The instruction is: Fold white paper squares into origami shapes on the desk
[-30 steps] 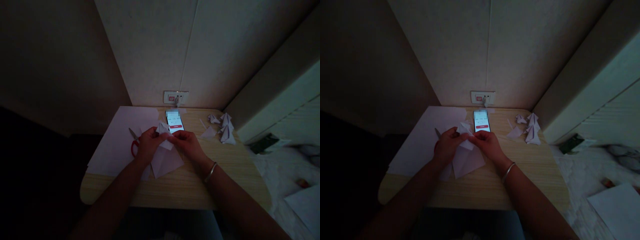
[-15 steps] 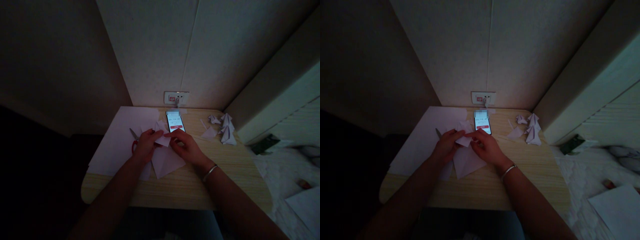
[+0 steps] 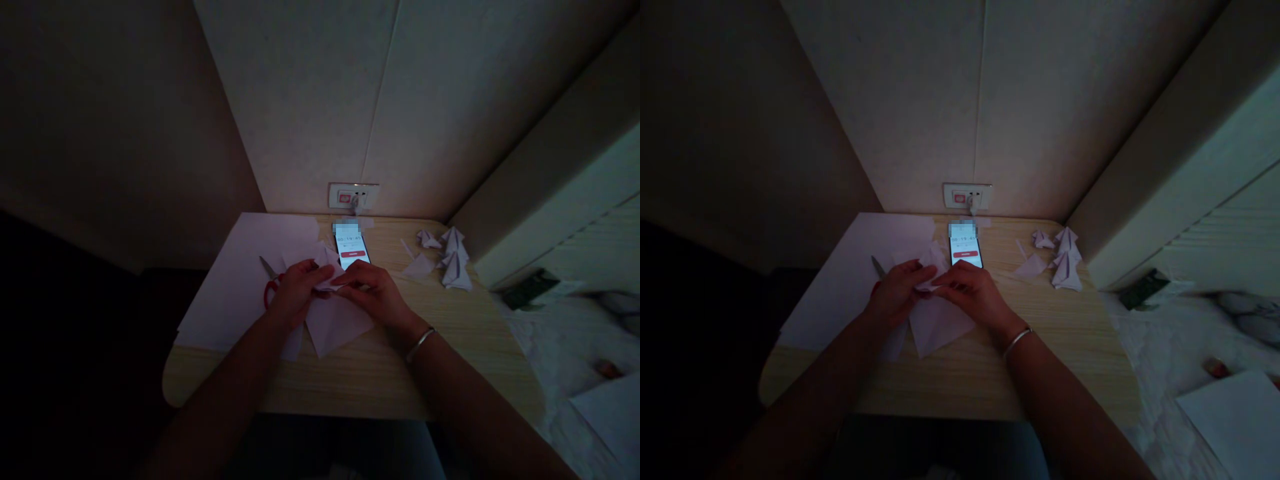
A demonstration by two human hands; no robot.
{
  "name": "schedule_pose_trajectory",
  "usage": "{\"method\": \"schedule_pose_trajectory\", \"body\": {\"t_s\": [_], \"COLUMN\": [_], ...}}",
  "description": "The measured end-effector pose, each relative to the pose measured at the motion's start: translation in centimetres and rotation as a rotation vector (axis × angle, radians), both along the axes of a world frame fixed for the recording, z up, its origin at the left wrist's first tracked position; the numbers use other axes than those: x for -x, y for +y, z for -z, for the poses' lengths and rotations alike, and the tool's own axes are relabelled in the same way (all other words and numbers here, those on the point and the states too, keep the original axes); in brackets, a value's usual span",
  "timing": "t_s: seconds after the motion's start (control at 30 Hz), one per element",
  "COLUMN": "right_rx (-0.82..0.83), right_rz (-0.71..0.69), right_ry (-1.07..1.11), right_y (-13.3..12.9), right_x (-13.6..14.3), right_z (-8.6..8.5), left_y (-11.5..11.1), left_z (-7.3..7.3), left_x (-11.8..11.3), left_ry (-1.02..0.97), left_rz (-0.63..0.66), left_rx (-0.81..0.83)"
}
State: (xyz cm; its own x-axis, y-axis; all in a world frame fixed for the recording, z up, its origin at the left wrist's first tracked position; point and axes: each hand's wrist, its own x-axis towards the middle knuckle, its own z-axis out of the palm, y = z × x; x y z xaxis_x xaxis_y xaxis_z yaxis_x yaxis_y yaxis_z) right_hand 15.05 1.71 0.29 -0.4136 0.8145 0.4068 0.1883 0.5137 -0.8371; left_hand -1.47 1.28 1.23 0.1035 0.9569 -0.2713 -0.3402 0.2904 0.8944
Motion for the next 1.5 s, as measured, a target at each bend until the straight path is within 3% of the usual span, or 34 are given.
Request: {"method": "schedule_pose_trajectory", "body": {"t_s": [0.23, 0.4, 0.5, 0.67, 0.93, 1.2, 1.5], "right_rx": [0.269, 0.365, 0.369, 0.369, 0.448, 0.447, 0.488], "right_rz": [0.184, 0.218, 0.225, 0.181, 0.181, 0.284, 0.29], "right_ry": [0.239, 0.359, 0.443, 0.48, 0.517, 0.593, 0.569], "right_y": [0.1, 0.0, 0.0, -0.3, -0.6, 0.1, 0.2], "right_x": [0.6, 0.8, 0.9, 1.1, 1.4, 0.9, 0.9], "right_z": [-0.2, -0.5, -0.7, -1.0, -1.1, -0.4, -0.2], "left_y": [-0.3, -0.4, -0.5, -0.7, -0.8, -0.6, -0.8], "left_z": [-0.9, -0.7, -0.4, 0.0, 0.2, -0.3, -0.6], "left_x": [0.0, -0.2, -0.6, -0.6, -0.8, -0.9, -0.7], "left_ry": [-0.139, -0.095, 0.04, 0.204, 0.21, 0.089, 0.048], "left_rz": [0.011, 0.016, 0.019, -0.119, -0.16, -0.187, -0.225], "left_rx": [-0.046, -0.238, -0.311, -0.287, -0.348, -0.321, -0.299]}}
